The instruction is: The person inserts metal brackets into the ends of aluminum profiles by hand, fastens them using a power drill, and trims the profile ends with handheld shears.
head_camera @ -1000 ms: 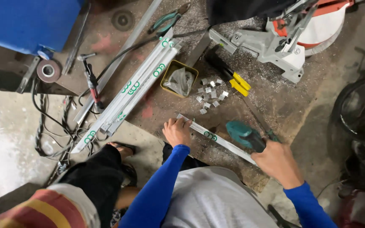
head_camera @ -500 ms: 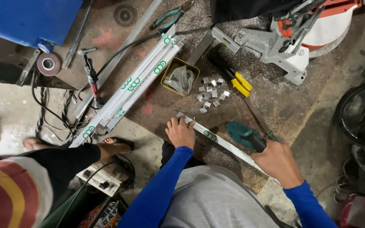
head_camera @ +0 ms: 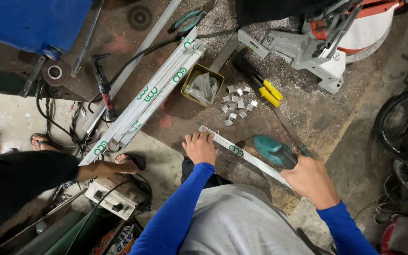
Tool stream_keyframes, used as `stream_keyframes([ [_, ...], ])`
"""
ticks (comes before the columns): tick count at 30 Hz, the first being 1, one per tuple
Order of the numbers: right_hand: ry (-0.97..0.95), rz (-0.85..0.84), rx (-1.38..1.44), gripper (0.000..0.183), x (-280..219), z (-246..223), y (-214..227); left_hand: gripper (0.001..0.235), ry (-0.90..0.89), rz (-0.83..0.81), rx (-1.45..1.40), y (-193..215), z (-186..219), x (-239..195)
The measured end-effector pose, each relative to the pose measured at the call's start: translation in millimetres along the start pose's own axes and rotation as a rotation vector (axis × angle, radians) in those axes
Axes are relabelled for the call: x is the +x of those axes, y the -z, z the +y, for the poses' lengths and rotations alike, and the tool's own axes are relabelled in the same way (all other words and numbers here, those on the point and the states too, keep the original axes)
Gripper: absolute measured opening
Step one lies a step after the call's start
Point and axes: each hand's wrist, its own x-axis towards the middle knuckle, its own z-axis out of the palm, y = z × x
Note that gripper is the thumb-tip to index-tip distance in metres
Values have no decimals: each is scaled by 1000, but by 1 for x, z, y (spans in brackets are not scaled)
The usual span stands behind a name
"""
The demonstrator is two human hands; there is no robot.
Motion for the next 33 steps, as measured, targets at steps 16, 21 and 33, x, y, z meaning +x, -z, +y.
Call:
stream_keyframes([
  [16,79,29,-22,36,-3,-3,0,50,307,-272,-99,5,10,27],
  [21,61,16,-39,37,1,-2,-1,42,333,-271,-120,-2,6,27],
  [33,333,137,-164,32,3,8,-3,46,361,-341,-166,-30,-15,28],
])
